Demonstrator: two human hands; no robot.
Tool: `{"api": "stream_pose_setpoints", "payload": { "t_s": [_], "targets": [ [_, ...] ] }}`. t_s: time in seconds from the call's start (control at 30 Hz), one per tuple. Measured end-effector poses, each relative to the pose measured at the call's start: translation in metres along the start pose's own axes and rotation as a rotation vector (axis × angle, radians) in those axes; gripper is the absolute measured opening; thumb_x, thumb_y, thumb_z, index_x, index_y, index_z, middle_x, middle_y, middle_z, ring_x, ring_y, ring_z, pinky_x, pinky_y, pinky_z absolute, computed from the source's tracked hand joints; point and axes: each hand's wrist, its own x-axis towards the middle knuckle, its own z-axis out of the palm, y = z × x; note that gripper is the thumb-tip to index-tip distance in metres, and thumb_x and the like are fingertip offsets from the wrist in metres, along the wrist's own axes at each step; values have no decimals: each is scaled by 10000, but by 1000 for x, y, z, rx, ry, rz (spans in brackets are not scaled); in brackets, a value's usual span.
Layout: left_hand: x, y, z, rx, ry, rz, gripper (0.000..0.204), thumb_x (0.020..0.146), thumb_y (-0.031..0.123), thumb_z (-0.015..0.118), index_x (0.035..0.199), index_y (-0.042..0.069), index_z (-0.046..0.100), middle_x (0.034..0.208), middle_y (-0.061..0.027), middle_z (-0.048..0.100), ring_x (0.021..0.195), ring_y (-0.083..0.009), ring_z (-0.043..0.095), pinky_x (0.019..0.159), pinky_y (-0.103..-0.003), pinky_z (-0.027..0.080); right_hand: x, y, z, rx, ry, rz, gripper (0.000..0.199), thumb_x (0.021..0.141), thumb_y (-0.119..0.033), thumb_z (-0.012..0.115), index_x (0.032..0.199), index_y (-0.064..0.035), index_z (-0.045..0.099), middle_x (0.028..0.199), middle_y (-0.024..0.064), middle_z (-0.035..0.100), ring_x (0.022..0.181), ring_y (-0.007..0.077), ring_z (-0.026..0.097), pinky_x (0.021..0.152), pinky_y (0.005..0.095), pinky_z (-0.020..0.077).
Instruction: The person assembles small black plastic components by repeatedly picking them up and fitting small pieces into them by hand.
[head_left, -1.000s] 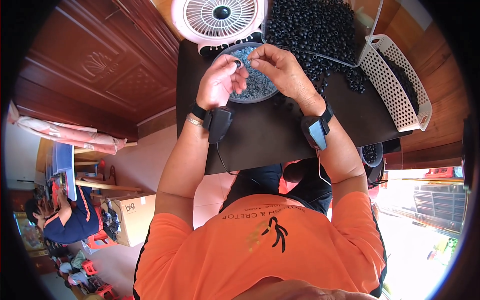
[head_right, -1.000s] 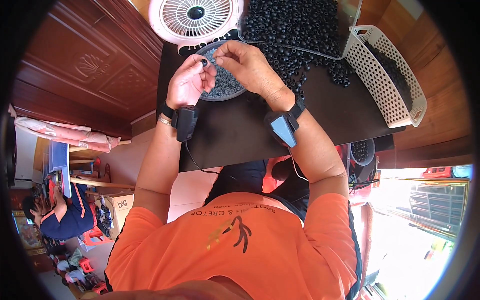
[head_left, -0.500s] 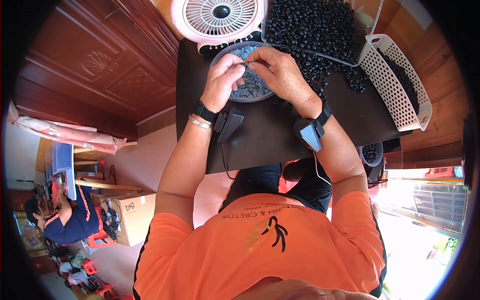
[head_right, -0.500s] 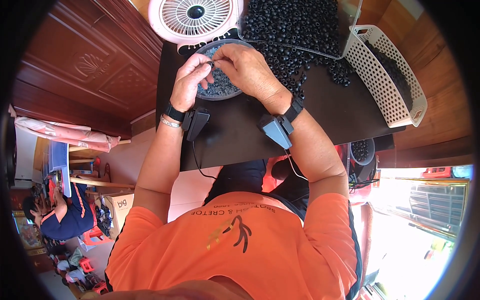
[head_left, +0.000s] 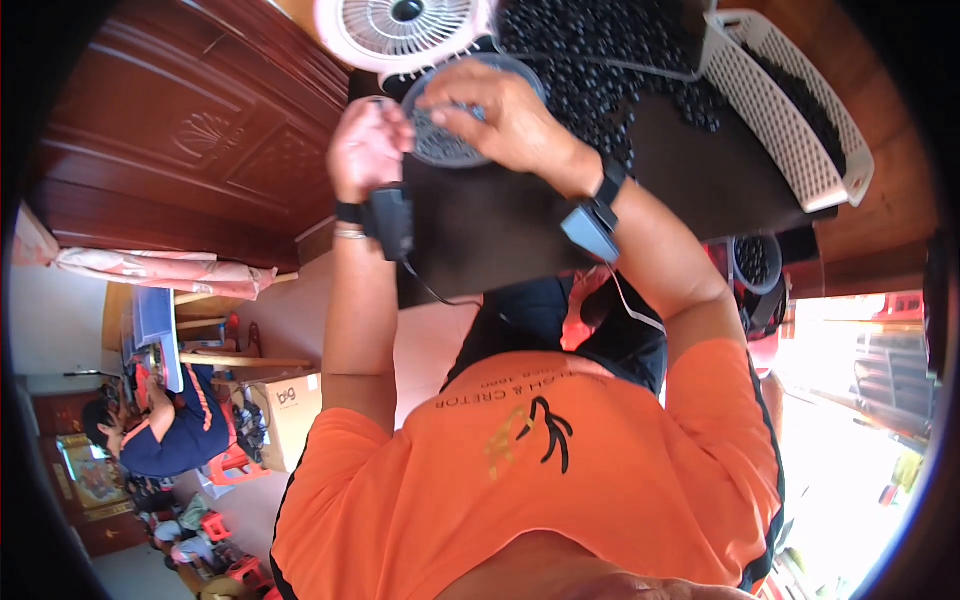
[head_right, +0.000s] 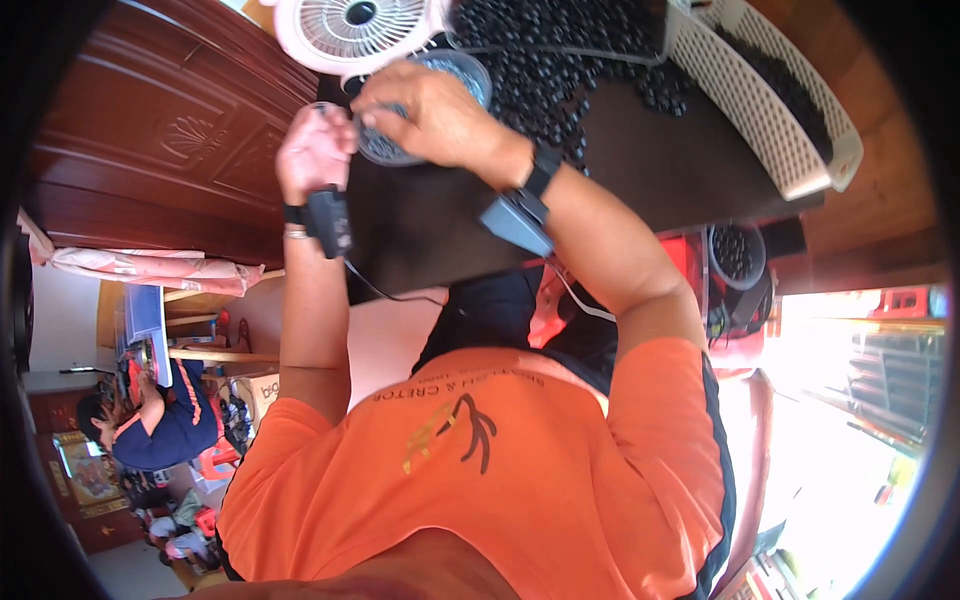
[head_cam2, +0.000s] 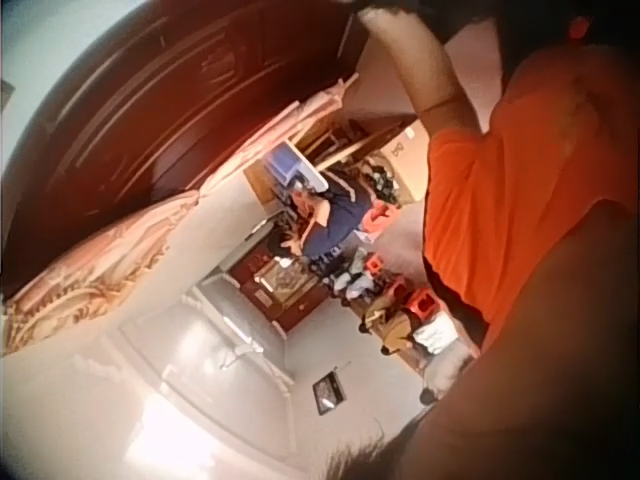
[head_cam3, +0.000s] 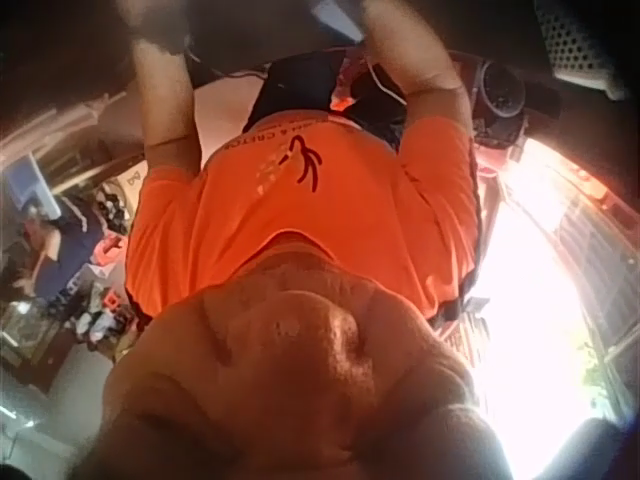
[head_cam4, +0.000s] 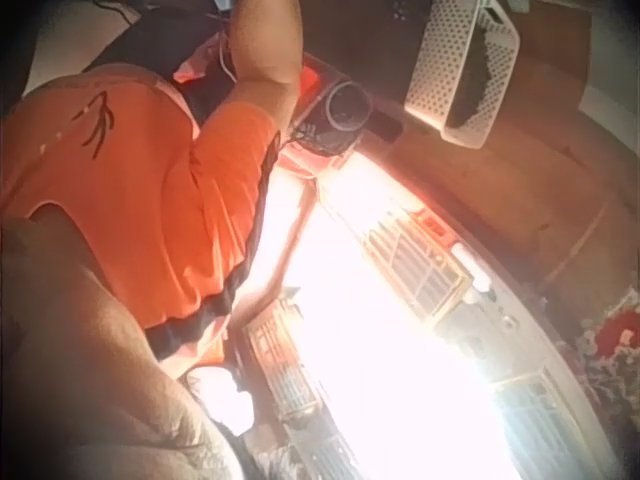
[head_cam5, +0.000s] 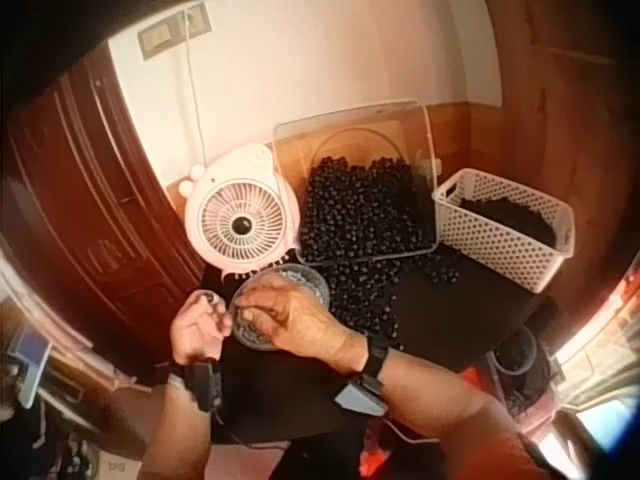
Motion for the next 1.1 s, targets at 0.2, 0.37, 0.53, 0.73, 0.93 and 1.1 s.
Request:
{"api": "stream_pose_setpoints", "payload": {
  "t_s": [0.2, 0.37, 0.53, 0.73, 0.93, 1.1],
  "targets": [
    [-98, 23, -42, 95, 183, 82, 171, 901, 189, 492, 952, 30, 530, 804, -86, 547, 668, -200, 536, 521, -287, 401, 7, -2, -28, -385, 21, 24, 143, 799, -190, 608, 882, -94, 674, 830, 71, 626, 752, 258, 622, 659, 354, 501],
    [-159, -22, -36, 563, 491, 281, 156, 903, 170, 488, 965, 27, 503, 714, -82, 561, 535, -138, 508, 447, -223, 358, 8, 10, -30, -433, 35, -42, 139, 761, -160, 570, 718, -40, 626, 699, 132, 570, 680, 308, 581, 626, 388, 481],
    [-159, -24, -30, 583, 680, 467, 142, 904, 159, 468, 960, 29, 486, 723, -82, 573, 534, -127, 508, 439, -213, 356, 6, 10, -23, -439, -16, -29, 172, 768, -175, 569, 697, -27, 623, 695, 156, 579, 680, 312, 590, 630, 393, 484],
    [-156, -24, -29, 638, 804, 442, 139, 903, 140, 464, 972, 21, 477, 714, -89, 581, 510, -130, 509, 430, -214, 365, 4, 9, -10, -358, -3, -84, 163, 777, -154, 561, 751, -17, 646, 729, 165, 601, 713, 331, 599, 659, 404, 489],
    [-153, -21, -34, 635, 770, 357, 140, 909, 136, 464, 966, 9, 475, 693, -83, 585, 494, -125, 512, 421, -218, 368, 5, 3, -11, -389, -96, -43, 171, 773, -168, 573, 766, -19, 655, 744, 175, 616, 706, 338, 604, 660, 412, 488],
    [-143, -19, -44, 484, 588, 213, 179, 871, 145, 523, 975, 2, 488, 696, -113, 592, 497, -168, 534, 417, -249, 389, 4, 19, -16, -436, -179, -35, 191, 761, -181, 595, 782, -7, 669, 731, 189, 634, 666, 347, 612, 622, 411, 487]
  ]
}}
